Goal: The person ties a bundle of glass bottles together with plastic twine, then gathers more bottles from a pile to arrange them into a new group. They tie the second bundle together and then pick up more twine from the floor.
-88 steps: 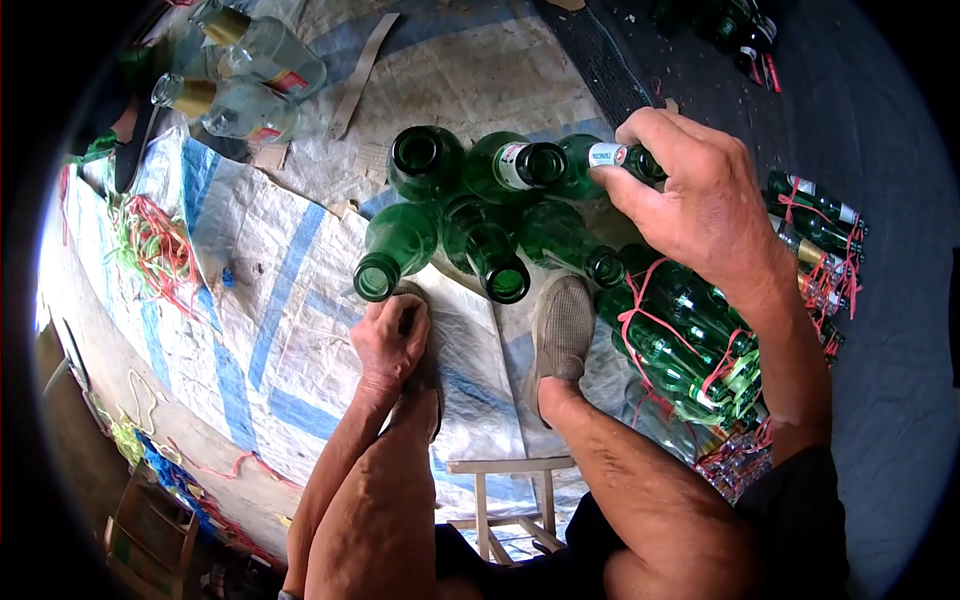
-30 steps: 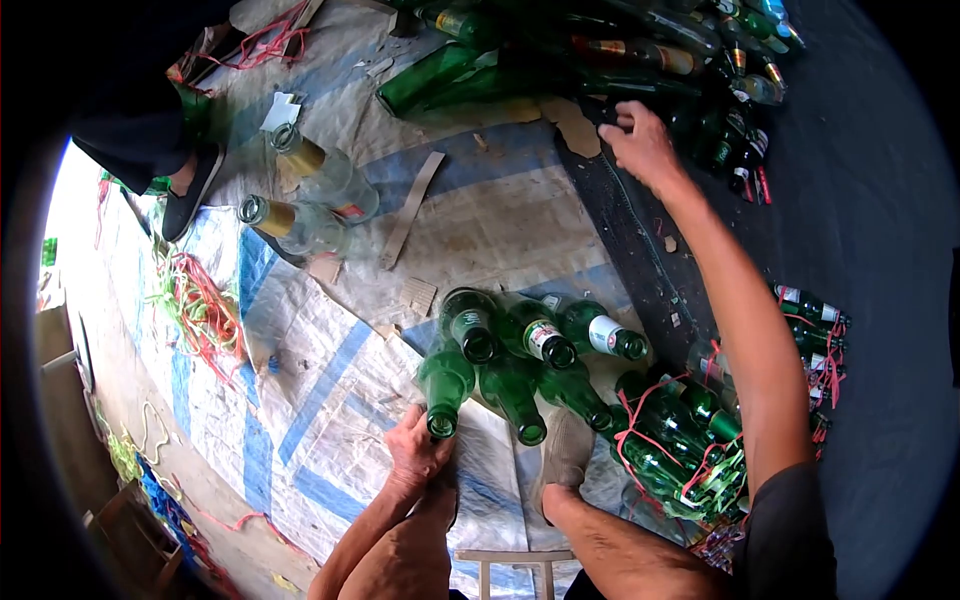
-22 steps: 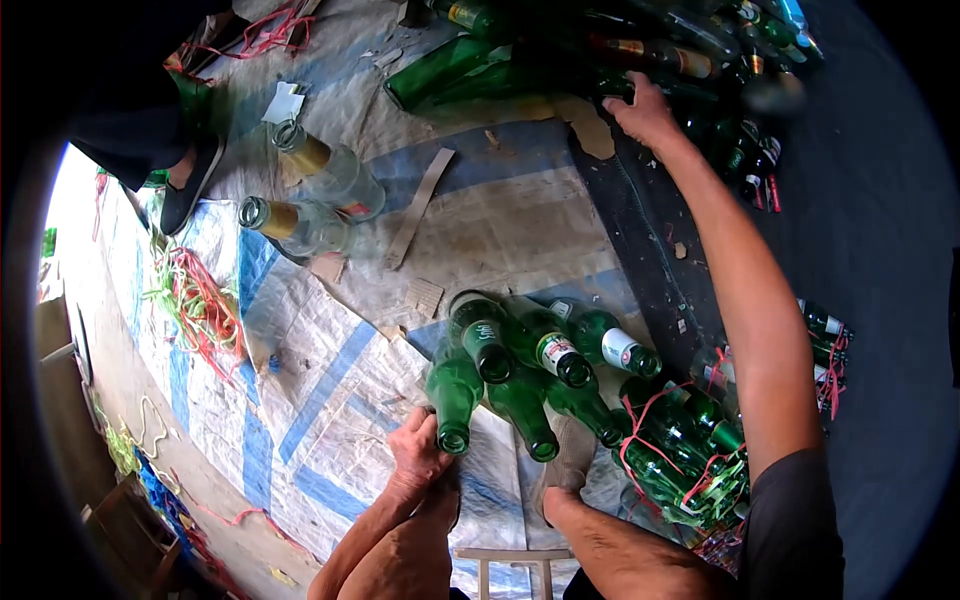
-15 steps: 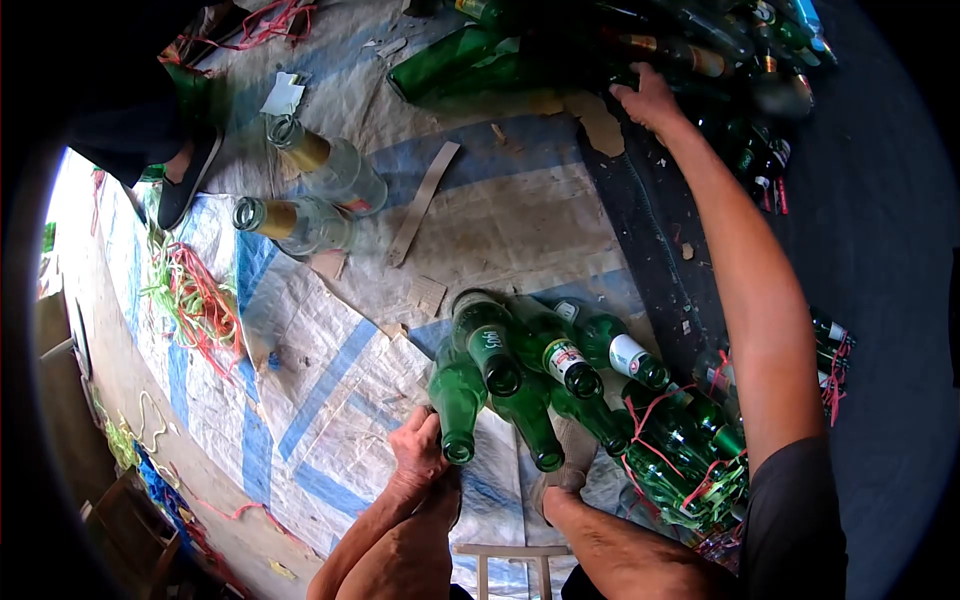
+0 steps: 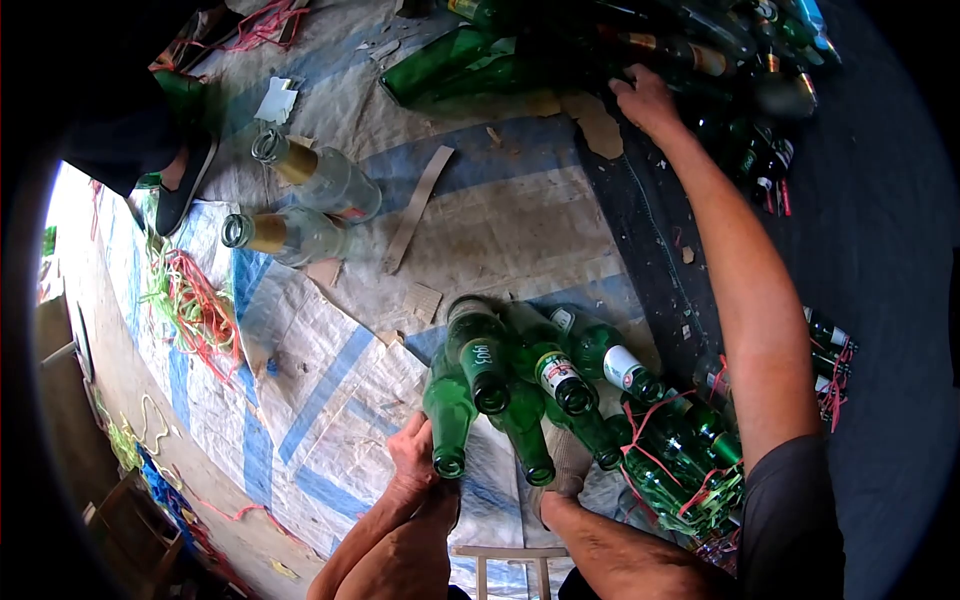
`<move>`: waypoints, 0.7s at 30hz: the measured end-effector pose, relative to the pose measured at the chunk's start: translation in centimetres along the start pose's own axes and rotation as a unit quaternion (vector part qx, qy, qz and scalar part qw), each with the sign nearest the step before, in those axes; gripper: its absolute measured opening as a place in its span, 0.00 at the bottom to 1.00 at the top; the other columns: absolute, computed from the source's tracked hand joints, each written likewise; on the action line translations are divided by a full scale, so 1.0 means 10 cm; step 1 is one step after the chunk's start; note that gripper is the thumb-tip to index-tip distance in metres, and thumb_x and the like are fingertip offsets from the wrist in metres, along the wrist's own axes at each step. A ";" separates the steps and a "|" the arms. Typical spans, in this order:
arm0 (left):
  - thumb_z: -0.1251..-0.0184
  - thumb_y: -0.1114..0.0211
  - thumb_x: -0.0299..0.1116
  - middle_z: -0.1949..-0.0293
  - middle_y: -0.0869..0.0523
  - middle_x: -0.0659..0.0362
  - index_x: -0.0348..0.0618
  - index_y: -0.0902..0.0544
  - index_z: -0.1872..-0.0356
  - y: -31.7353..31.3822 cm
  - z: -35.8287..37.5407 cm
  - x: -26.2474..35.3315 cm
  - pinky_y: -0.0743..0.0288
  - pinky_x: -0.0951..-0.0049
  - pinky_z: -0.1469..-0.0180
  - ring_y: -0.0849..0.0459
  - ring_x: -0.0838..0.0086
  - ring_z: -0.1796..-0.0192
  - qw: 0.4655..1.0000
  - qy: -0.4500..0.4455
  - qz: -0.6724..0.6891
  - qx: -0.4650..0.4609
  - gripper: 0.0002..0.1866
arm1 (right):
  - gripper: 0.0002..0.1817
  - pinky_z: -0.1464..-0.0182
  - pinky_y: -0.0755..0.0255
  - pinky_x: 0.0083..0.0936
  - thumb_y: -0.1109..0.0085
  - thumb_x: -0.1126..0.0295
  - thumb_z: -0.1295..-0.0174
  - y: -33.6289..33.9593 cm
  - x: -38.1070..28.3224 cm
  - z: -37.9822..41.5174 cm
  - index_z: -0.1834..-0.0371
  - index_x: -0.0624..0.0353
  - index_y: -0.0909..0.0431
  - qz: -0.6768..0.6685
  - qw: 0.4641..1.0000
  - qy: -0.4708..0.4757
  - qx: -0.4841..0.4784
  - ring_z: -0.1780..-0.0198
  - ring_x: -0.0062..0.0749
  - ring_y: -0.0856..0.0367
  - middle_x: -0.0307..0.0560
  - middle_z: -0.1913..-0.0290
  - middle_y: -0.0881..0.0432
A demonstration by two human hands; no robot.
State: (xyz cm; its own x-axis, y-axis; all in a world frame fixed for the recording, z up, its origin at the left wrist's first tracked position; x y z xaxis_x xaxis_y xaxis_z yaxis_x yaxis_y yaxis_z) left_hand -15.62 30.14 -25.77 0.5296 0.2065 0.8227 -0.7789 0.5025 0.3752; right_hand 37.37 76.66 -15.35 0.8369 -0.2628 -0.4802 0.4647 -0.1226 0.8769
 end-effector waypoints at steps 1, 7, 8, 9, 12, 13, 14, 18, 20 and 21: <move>0.24 0.42 0.41 0.71 0.22 0.52 0.37 0.17 0.47 0.03 0.00 0.01 0.30 0.63 0.77 0.25 0.61 0.79 1.000 0.016 0.004 0.011 0.17 | 0.32 0.27 0.23 0.48 0.32 0.53 0.26 0.01 0.01 0.02 0.27 0.66 0.21 -0.005 1.000 0.004 0.005 0.29 0.64 0.17 0.72 0.32 0.16; 0.40 0.26 0.33 0.64 0.17 0.54 0.51 0.09 0.50 0.09 0.05 -0.04 0.22 0.54 0.69 0.14 0.50 0.69 0.998 0.048 -0.033 0.037 0.16 | 0.29 0.43 0.14 0.37 0.38 0.56 0.18 0.02 0.10 0.28 0.27 0.71 0.25 -0.177 0.981 -0.065 -0.051 0.45 0.43 0.09 0.61 0.43 0.12; 0.40 0.26 0.33 0.64 0.17 0.54 0.51 0.09 0.51 0.04 0.07 -0.17 0.22 0.54 0.69 0.14 0.50 0.69 0.997 0.051 -0.046 0.030 0.15 | 0.28 0.44 0.13 0.36 0.40 0.57 0.17 0.07 0.03 0.39 0.28 0.71 0.25 -0.233 0.967 -0.084 -0.062 0.47 0.40 0.09 0.60 0.45 0.12; 0.40 0.26 0.33 0.64 0.18 0.54 0.51 0.09 0.51 0.01 0.07 -0.24 0.22 0.54 0.69 0.14 0.50 0.69 0.997 0.043 -0.055 0.035 0.15 | 0.26 0.44 0.12 0.36 0.40 0.57 0.17 0.12 0.00 0.42 0.30 0.71 0.24 -0.258 0.960 -0.088 -0.061 0.49 0.39 0.09 0.59 0.45 0.12; 0.40 0.27 0.32 0.66 0.19 0.54 0.51 0.10 0.52 0.00 0.06 -0.23 0.23 0.54 0.71 0.16 0.50 0.71 0.995 -0.001 -0.075 0.066 0.14 | 0.24 0.45 0.10 0.37 0.40 0.59 0.16 0.17 0.01 0.51 0.33 0.71 0.23 -0.329 0.937 -0.098 -0.059 0.52 0.38 0.08 0.57 0.47 0.12; 0.40 0.27 0.32 0.66 0.19 0.54 0.51 0.10 0.52 0.02 0.06 -0.13 0.23 0.54 0.71 0.16 0.50 0.71 0.994 -0.019 -0.081 0.078 0.14 | 0.23 0.45 0.10 0.37 0.39 0.59 0.16 0.17 0.03 0.54 0.33 0.71 0.23 -0.349 0.930 -0.099 -0.059 0.53 0.38 0.08 0.57 0.47 0.13; 0.40 0.26 0.32 0.66 0.20 0.54 0.51 0.10 0.53 0.05 0.06 -0.02 0.23 0.54 0.71 0.16 0.50 0.71 0.992 -0.037 -0.087 0.086 0.13 | 0.23 0.45 0.09 0.38 0.39 0.59 0.16 0.17 0.04 0.57 0.34 0.71 0.23 -0.370 0.922 -0.100 -0.058 0.53 0.38 0.08 0.56 0.48 0.13; 0.40 0.25 0.31 0.67 0.20 0.55 0.50 0.11 0.55 0.20 0.00 0.46 0.23 0.55 0.72 0.17 0.51 0.72 0.984 -0.087 -0.118 0.106 0.12 | 0.23 0.45 0.09 0.40 0.38 0.59 0.16 0.18 0.09 0.72 0.35 0.72 0.22 -0.450 0.885 -0.104 -0.053 0.53 0.39 0.08 0.54 0.50 0.14; 0.41 0.24 0.31 0.68 0.21 0.55 0.50 0.11 0.57 0.22 -0.01 0.55 0.22 0.55 0.71 0.16 0.51 0.72 0.980 -0.100 -0.136 0.108 0.11 | 0.22 0.45 0.08 0.40 0.37 0.59 0.16 0.22 0.08 0.82 0.36 0.72 0.21 -0.466 0.878 -0.100 -0.046 0.53 0.39 0.08 0.54 0.50 0.14; 0.41 0.24 0.31 0.68 0.21 0.55 0.50 0.12 0.57 0.24 -0.02 0.60 0.22 0.56 0.71 0.16 0.51 0.72 0.977 -0.107 -0.145 0.109 0.11 | 0.22 0.45 0.08 0.41 0.37 0.60 0.17 0.25 0.08 0.87 0.37 0.72 0.21 -0.477 0.872 -0.100 -0.042 0.53 0.39 0.08 0.54 0.51 0.14</move>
Point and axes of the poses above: each hand's wrist, its own z-axis away from the middle knuckle, its own y-axis out of the back of the hand, x = y × z, the point moved 10 cm from there along -z, towards the middle knuckle
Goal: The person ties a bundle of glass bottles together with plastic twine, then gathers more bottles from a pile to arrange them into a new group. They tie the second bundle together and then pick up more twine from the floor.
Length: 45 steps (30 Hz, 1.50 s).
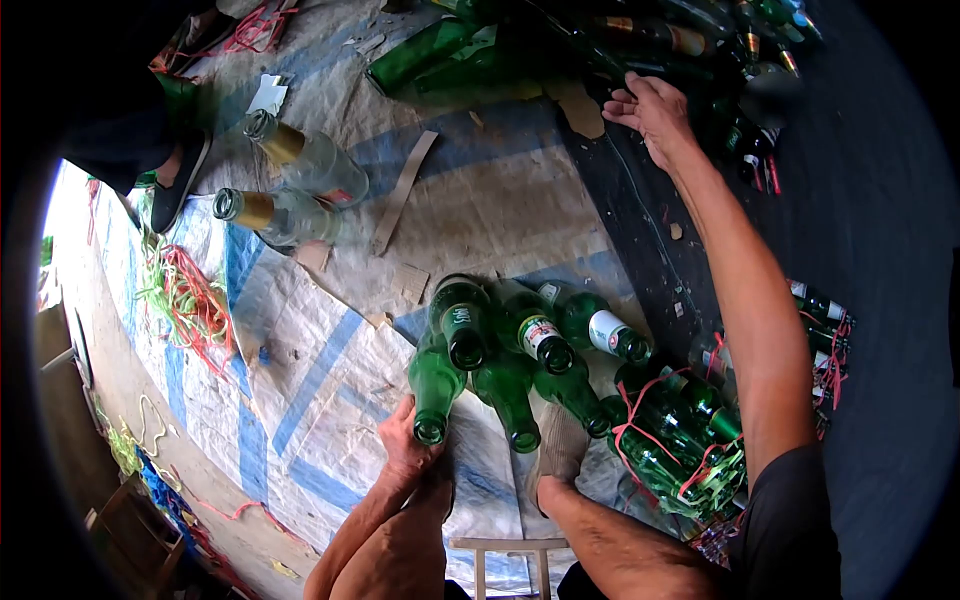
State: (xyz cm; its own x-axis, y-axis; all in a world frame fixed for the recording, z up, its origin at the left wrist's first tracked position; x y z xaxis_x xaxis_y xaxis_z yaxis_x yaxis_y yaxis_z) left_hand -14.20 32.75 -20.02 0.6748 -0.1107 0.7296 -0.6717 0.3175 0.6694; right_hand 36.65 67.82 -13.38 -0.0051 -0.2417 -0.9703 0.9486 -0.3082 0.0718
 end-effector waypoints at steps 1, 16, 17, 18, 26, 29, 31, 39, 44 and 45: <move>0.42 0.24 0.31 0.68 0.21 0.55 0.50 0.12 0.58 0.02 -0.02 0.04 0.22 0.56 0.71 0.16 0.52 0.72 1.000 -0.008 -0.009 0.002 0.10 | 0.22 0.44 0.08 0.42 0.36 0.60 0.17 0.02 -0.01 0.05 0.37 0.71 0.21 -0.013 1.000 0.002 0.002 0.53 0.40 0.08 0.54 0.51 0.14; 0.38 0.22 0.30 0.64 0.16 0.54 0.47 0.13 0.57 0.14 -0.07 0.23 0.20 0.56 0.67 0.13 0.51 0.68 1.000 -0.020 0.000 0.021 0.10 | 0.17 0.48 0.06 0.44 0.32 0.61 0.21 0.44 -0.52 1.11 0.45 0.65 0.17 -0.039 0.999 0.033 0.015 0.58 0.42 0.06 0.53 0.57 0.12; 0.38 0.22 0.30 0.65 0.17 0.54 0.47 0.13 0.58 0.15 -0.09 0.25 0.20 0.56 0.67 0.13 0.51 0.69 0.999 -0.026 -0.007 0.023 0.10 | 0.17 0.49 0.06 0.43 0.32 0.61 0.21 0.46 -0.58 1.22 0.46 0.66 0.17 -0.021 0.999 0.036 0.009 0.58 0.41 0.06 0.52 0.57 0.12; 0.37 0.22 0.30 0.65 0.17 0.54 0.47 0.14 0.58 0.16 -0.09 0.27 0.20 0.56 0.68 0.14 0.51 0.69 0.999 -0.031 -0.013 0.023 0.09 | 0.16 0.49 0.06 0.40 0.32 0.60 0.21 0.46 -0.66 1.34 0.47 0.66 0.16 -0.002 0.999 0.039 0.005 0.59 0.39 0.06 0.52 0.58 0.13; 0.36 0.22 0.29 0.65 0.16 0.56 0.48 0.12 0.61 0.24 -0.11 0.38 0.19 0.58 0.67 0.12 0.55 0.68 0.998 -0.047 -0.004 0.048 0.07 | 0.15 0.58 0.13 0.23 0.34 0.58 0.20 0.08 -1.14 1.99 0.51 0.60 0.09 0.206 0.976 0.066 -0.013 0.66 0.26 0.09 0.41 0.66 0.13; 0.38 0.21 0.28 0.65 0.13 0.56 0.49 0.10 0.60 0.26 -0.11 0.37 0.17 0.60 0.65 0.10 0.56 0.67 0.998 -0.039 -0.001 0.045 0.08 | 0.14 0.61 0.14 0.20 0.33 0.60 0.20 -0.29 -1.30 2.10 0.51 0.60 0.09 0.271 0.957 0.099 -0.044 0.67 0.21 0.11 0.38 0.68 0.14; 0.38 0.20 0.29 0.65 0.09 0.54 0.49 0.09 0.59 0.25 -0.11 0.34 0.15 0.61 0.62 0.08 0.56 0.65 0.999 -0.024 0.001 0.038 0.08 | 0.12 0.63 0.17 0.17 0.33 0.64 0.21 -0.57 -1.37 2.14 0.53 0.62 0.10 0.289 0.943 0.141 -0.089 0.69 0.17 0.14 0.35 0.71 0.16; 0.40 0.21 0.28 0.65 0.09 0.56 0.49 0.09 0.60 0.25 -0.12 0.30 0.14 0.61 0.62 0.08 0.56 0.65 0.999 -0.016 0.003 0.038 0.08 | 0.10 0.69 0.28 0.20 0.28 0.65 0.25 -1.31 -1.50 2.26 0.53 0.61 0.11 0.448 0.845 0.255 -0.145 0.73 0.15 0.22 0.37 0.76 0.20; 0.39 0.23 0.27 0.63 0.09 0.55 0.48 0.10 0.58 0.25 -0.12 0.27 0.14 0.61 0.63 0.08 0.56 0.64 0.999 -0.023 0.006 0.044 0.09 | 0.10 0.71 0.33 0.22 0.26 0.67 0.28 -1.64 -1.54 2.31 0.55 0.63 0.12 0.447 0.826 0.286 -0.193 0.75 0.15 0.27 0.37 0.77 0.23; 0.39 0.23 0.26 0.62 0.09 0.55 0.48 0.10 0.57 0.25 -0.13 0.27 0.15 0.61 0.63 0.08 0.56 0.64 0.999 -0.025 0.009 0.047 0.10 | 0.09 0.70 0.33 0.18 0.27 0.68 0.27 -1.69 -1.52 2.34 0.53 0.63 0.12 0.459 0.815 0.284 -0.210 0.74 0.10 0.26 0.32 0.76 0.22</move>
Point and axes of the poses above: each hand's wrist, its own z-axis away from the middle knuckle, its own y-axis out of the back of the hand, x = y × z, the point moved 10 cm from there along -z, towards the middle knuckle
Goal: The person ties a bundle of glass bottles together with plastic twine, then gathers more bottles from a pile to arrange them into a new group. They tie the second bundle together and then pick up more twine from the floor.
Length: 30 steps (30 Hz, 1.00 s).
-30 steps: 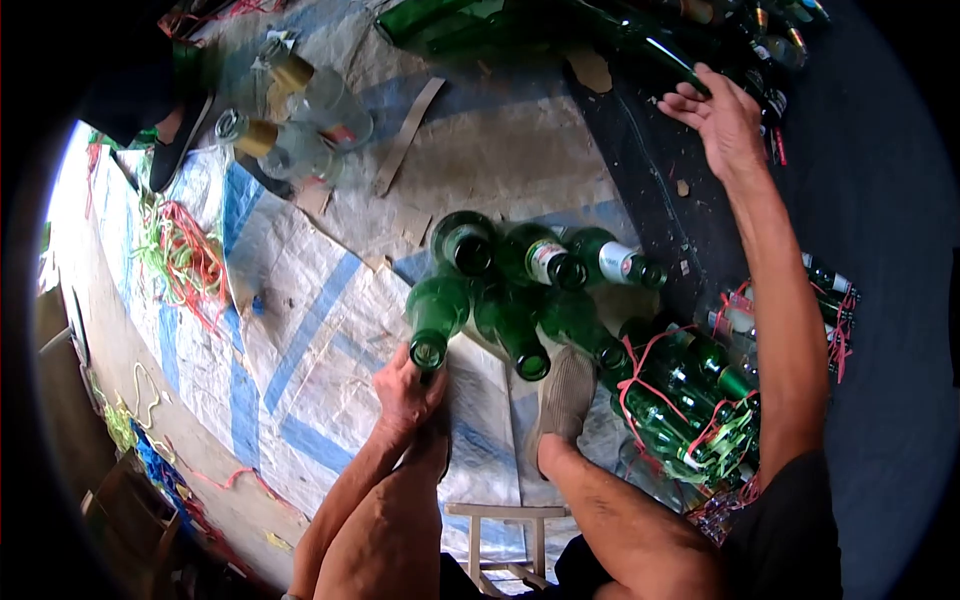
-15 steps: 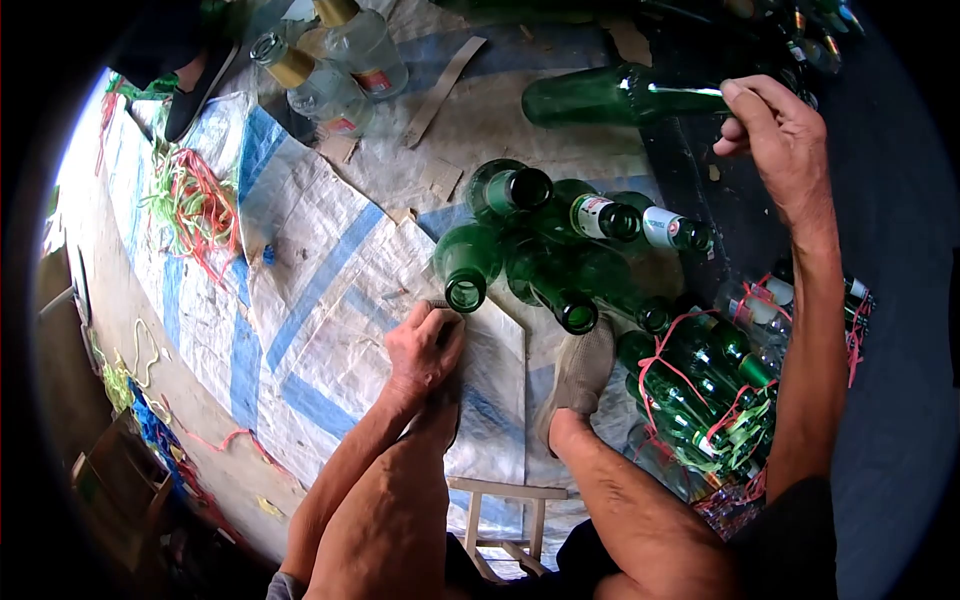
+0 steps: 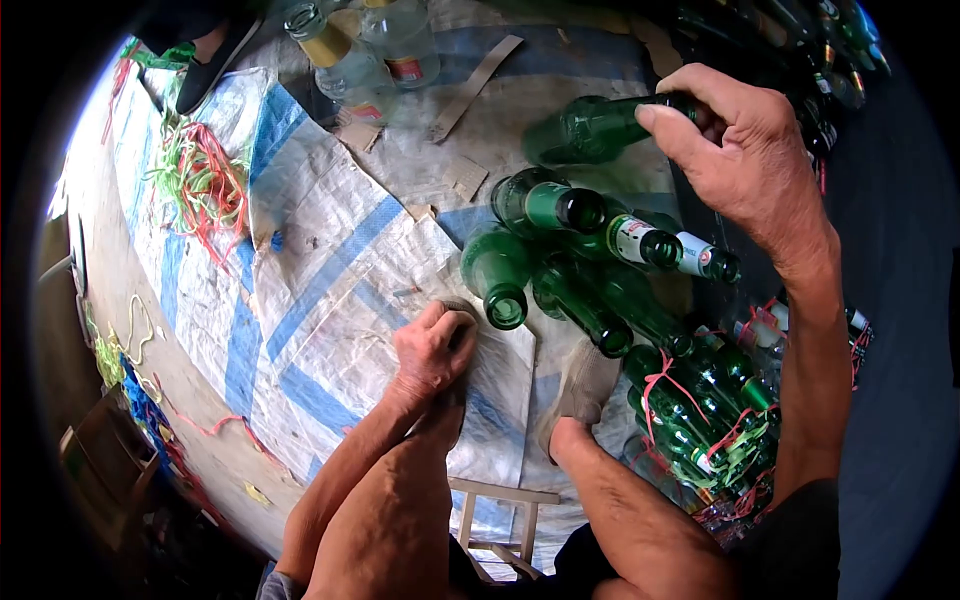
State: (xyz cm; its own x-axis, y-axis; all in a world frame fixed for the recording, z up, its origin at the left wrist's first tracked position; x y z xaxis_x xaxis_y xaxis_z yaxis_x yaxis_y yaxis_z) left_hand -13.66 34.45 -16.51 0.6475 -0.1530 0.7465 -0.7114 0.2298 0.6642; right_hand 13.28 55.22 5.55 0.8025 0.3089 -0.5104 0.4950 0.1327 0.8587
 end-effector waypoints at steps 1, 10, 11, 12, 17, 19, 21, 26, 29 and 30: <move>0.39 0.23 0.26 0.62 0.10 0.55 0.48 0.10 0.57 0.00 0.01 0.01 0.15 0.60 0.63 0.08 0.56 0.64 1.000 -0.001 0.004 0.002 0.10 | 0.09 0.70 0.34 0.19 0.27 0.68 0.27 -0.04 -0.01 0.00 0.53 0.63 0.12 -0.001 1.000 -0.001 -0.009 0.73 0.10 0.27 0.32 0.76 0.22; 0.41 0.22 0.29 0.66 0.17 0.59 0.50 0.11 0.61 0.06 -0.04 0.07 0.18 0.61 0.66 0.11 0.59 0.67 1.000 -0.001 -0.010 -0.013 0.09 | 0.13 0.73 0.30 0.32 0.23 0.65 0.35 -0.15 -0.15 -0.09 0.59 0.63 0.13 -0.017 1.000 0.009 -0.017 0.79 0.33 0.23 0.54 0.78 0.22; 0.42 0.22 0.30 0.66 0.18 0.57 0.49 0.12 0.61 0.07 -0.04 0.07 0.19 0.59 0.67 0.13 0.57 0.68 1.000 -0.002 -0.003 -0.009 0.09 | 0.13 0.73 0.30 0.32 0.23 0.64 0.35 -0.16 -0.17 -0.10 0.59 0.63 0.13 -0.016 1.000 0.014 -0.020 0.79 0.34 0.22 0.54 0.78 0.22; 0.42 0.21 0.31 0.67 0.20 0.56 0.48 0.13 0.60 0.06 -0.04 0.06 0.20 0.58 0.67 0.14 0.55 0.69 1.000 -0.002 0.004 -0.006 0.10 | 0.13 0.73 0.30 0.32 0.23 0.64 0.35 -0.17 -0.17 -0.10 0.59 0.63 0.13 -0.021 0.999 0.015 -0.020 0.79 0.34 0.22 0.54 0.78 0.21; 0.43 0.21 0.31 0.68 0.22 0.55 0.46 0.15 0.60 0.06 -0.05 0.06 0.22 0.56 0.68 0.16 0.53 0.70 1.000 -0.002 0.014 -0.001 0.12 | 0.13 0.71 0.28 0.32 0.23 0.64 0.35 -0.18 -0.23 -0.09 0.58 0.63 0.12 -0.024 0.999 0.019 -0.022 0.78 0.36 0.21 0.55 0.76 0.20; 0.43 0.21 0.31 0.68 0.22 0.55 0.46 0.15 0.60 0.07 -0.04 0.07 0.22 0.56 0.68 0.17 0.53 0.70 1.000 -0.004 0.017 -0.002 0.12 | 0.11 0.71 0.31 0.25 0.25 0.67 0.31 -0.20 -0.22 -0.09 0.54 0.63 0.13 -0.016 0.999 0.031 -0.034 0.75 0.21 0.23 0.42 0.75 0.18; 0.43 0.22 0.30 0.68 0.22 0.55 0.46 0.15 0.61 0.06 -0.04 0.07 0.22 0.56 0.68 0.17 0.52 0.70 1.000 -0.004 0.011 -0.005 0.11 | 0.10 0.71 0.33 0.21 0.25 0.69 0.29 -0.22 -0.21 -0.08 0.53 0.63 0.13 -0.020 0.998 0.032 -0.043 0.74 0.14 0.24 0.36 0.75 0.18; 0.42 0.22 0.30 0.67 0.21 0.54 0.46 0.14 0.61 0.07 -0.05 0.09 0.22 0.56 0.67 0.15 0.51 0.69 1.000 -0.004 0.016 -0.007 0.10 | 0.12 0.70 0.31 0.23 0.23 0.68 0.32 -0.19 -0.15 -0.08 0.53 0.64 0.13 -0.038 0.997 -0.027 -0.068 0.73 0.15 0.23 0.39 0.75 0.18; 0.39 0.23 0.29 0.65 0.17 0.54 0.47 0.12 0.58 0.00 0.00 0.02 0.19 0.57 0.66 0.13 0.52 0.68 1.000 0.007 0.008 -0.027 0.09 | 0.17 0.69 0.27 0.35 0.19 0.64 0.37 -0.15 -0.15 -0.10 0.57 0.65 0.15 -0.069 0.996 -0.002 -0.054 0.73 0.36 0.19 0.52 0.74 0.18; 0.38 0.23 0.29 0.65 0.16 0.54 0.47 0.12 0.58 0.00 -0.01 0.02 0.19 0.57 0.65 0.12 0.52 0.67 1.000 0.008 0.012 -0.021 0.09 | 0.19 0.67 0.25 0.42 0.19 0.60 0.38 -0.14 -0.14 -0.10 0.61 0.66 0.17 -0.089 0.995 -0.008 -0.050 0.73 0.49 0.15 0.59 0.74 0.18</move>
Point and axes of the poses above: each hand's wrist, its own z-axis away from the middle knuckle, its own y-axis out of the back of the hand, x = y × z, the point moved 10 cm from there along -z, towards the middle knuckle
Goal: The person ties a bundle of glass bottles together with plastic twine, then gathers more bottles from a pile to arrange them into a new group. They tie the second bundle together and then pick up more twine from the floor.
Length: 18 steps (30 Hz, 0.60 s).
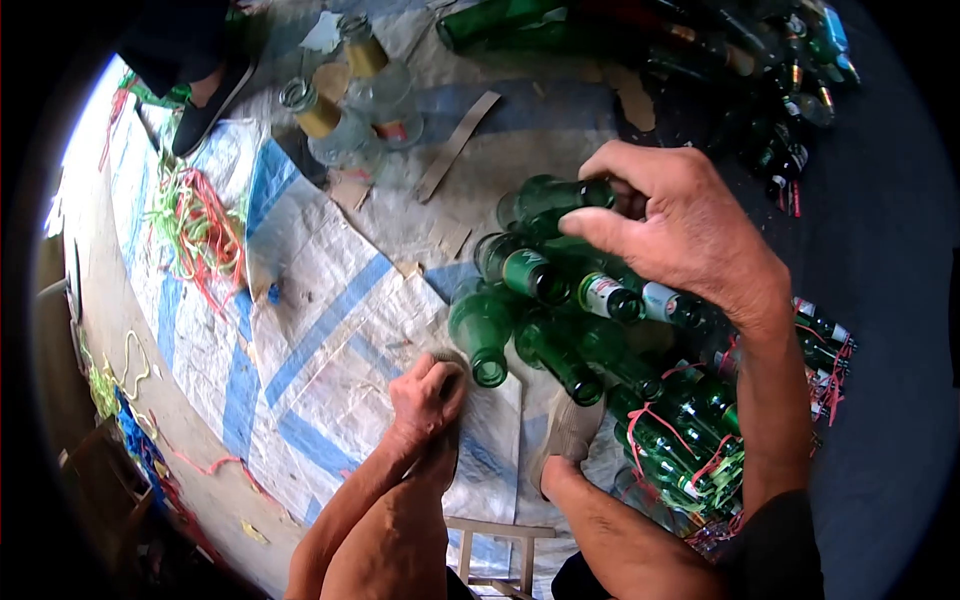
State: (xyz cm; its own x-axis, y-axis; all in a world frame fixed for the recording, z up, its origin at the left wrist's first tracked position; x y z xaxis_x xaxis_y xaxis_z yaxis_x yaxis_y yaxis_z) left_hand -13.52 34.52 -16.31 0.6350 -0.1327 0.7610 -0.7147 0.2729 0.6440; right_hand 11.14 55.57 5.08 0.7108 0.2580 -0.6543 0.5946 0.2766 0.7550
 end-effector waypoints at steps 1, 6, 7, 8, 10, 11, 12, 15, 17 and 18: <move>0.38 0.23 0.30 0.64 0.15 0.54 0.47 0.12 0.57 0.00 0.00 0.00 0.18 0.58 0.65 0.12 0.52 0.67 1.000 0.002 0.004 0.005 0.10 | 0.22 0.67 0.25 0.44 0.17 0.57 0.39 0.00 0.01 0.00 0.63 0.66 0.18 0.013 1.000 0.006 -0.007 0.74 0.50 0.17 0.57 0.75 0.19; 0.37 0.23 0.31 0.61 0.12 0.54 0.46 0.11 0.54 -0.02 0.03 -0.05 0.16 0.58 0.63 0.10 0.51 0.65 1.000 0.015 0.002 -0.007 0.11 | 0.27 0.70 0.29 0.33 0.17 0.49 0.36 0.01 0.17 0.01 0.63 0.65 0.15 -0.051 0.995 -0.063 -0.055 0.75 0.28 0.24 0.45 0.78 0.22; 0.36 0.23 0.31 0.62 0.12 0.54 0.46 0.11 0.54 -0.01 0.01 -0.04 0.16 0.58 0.63 0.10 0.52 0.66 1.000 0.009 0.005 0.002 0.11 | 0.26 0.70 0.29 0.31 0.18 0.49 0.34 0.02 0.23 0.00 0.62 0.65 0.14 -0.088 0.993 -0.067 -0.048 0.74 0.24 0.25 0.42 0.78 0.22; 0.36 0.23 0.31 0.62 0.12 0.54 0.46 0.11 0.55 -0.01 0.01 -0.03 0.17 0.58 0.63 0.10 0.52 0.66 1.000 0.007 0.003 0.002 0.10 | 0.25 0.70 0.30 0.29 0.18 0.49 0.32 0.01 0.30 -0.02 0.61 0.64 0.13 -0.125 0.989 -0.071 -0.041 0.74 0.20 0.26 0.39 0.78 0.22; 0.36 0.23 0.31 0.63 0.13 0.54 0.46 0.11 0.55 0.02 -0.02 0.03 0.17 0.57 0.64 0.10 0.52 0.66 1.000 0.005 0.000 0.003 0.10 | 0.24 0.68 0.30 0.24 0.28 0.50 0.23 -0.01 0.51 -0.10 0.61 0.65 0.12 -0.171 0.981 -0.083 -0.045 0.72 0.16 0.26 0.34 0.77 0.22; 0.43 0.21 0.27 0.64 0.13 0.58 0.50 0.11 0.61 0.07 -0.05 0.11 0.17 0.61 0.67 0.10 0.57 0.68 1.000 -0.015 -0.019 0.021 0.10 | 0.24 0.68 0.30 0.24 0.30 0.50 0.21 -0.03 0.64 -0.15 0.61 0.65 0.12 -0.187 0.977 -0.090 -0.041 0.72 0.17 0.26 0.34 0.78 0.23; 0.43 0.21 0.27 0.64 0.13 0.59 0.50 0.11 0.61 0.06 -0.05 0.10 0.17 0.61 0.67 0.10 0.57 0.68 1.000 -0.012 -0.019 0.020 0.10 | 0.24 0.68 0.30 0.24 0.32 0.50 0.20 -0.07 0.80 -0.20 0.62 0.65 0.12 -0.202 0.974 -0.099 -0.037 0.72 0.17 0.25 0.35 0.79 0.24; 0.43 0.21 0.27 0.64 0.13 0.59 0.51 0.11 0.61 0.05 -0.04 0.07 0.17 0.60 0.68 0.10 0.57 0.68 1.000 -0.005 -0.021 0.016 0.10 | 0.20 0.60 0.22 0.31 0.32 0.54 0.21 -0.04 1.25 -0.37 0.55 0.65 0.11 -0.084 0.990 -0.113 -0.001 0.65 0.28 0.15 0.45 0.69 0.16; 0.43 0.21 0.27 0.64 0.13 0.59 0.51 0.11 0.61 0.05 -0.04 0.06 0.17 0.60 0.68 0.11 0.58 0.69 1.000 -0.003 -0.026 0.008 0.10 | 0.20 0.47 0.19 0.38 0.32 0.56 0.23 -0.05 1.55 -0.50 0.41 0.63 0.14 0.015 0.995 -0.093 0.027 0.50 0.42 0.13 0.51 0.51 0.14; 0.43 0.21 0.27 0.64 0.13 0.59 0.51 0.11 0.61 0.05 -0.04 0.06 0.17 0.60 0.68 0.11 0.58 0.69 1.000 -0.004 -0.028 0.004 0.10 | 0.23 0.41 0.18 0.42 0.33 0.57 0.23 -0.05 1.68 -0.57 0.34 0.62 0.15 0.064 0.994 -0.082 0.041 0.42 0.49 0.12 0.53 0.42 0.13</move>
State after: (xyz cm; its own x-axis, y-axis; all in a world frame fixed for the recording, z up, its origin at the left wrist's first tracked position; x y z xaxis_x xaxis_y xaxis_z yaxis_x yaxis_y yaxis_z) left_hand -13.31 34.97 -15.56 0.6723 -0.1554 0.7238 -0.6798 0.2576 0.6867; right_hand 20.61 65.07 -6.50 0.8308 0.1299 -0.5412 0.5183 0.1738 0.8374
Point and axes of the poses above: each hand's wrist, its own z-axis away from the middle knuckle, its own y-axis out of the back of the hand, x = y × z, the point moved 10 cm from there along -z, towards the middle knuckle
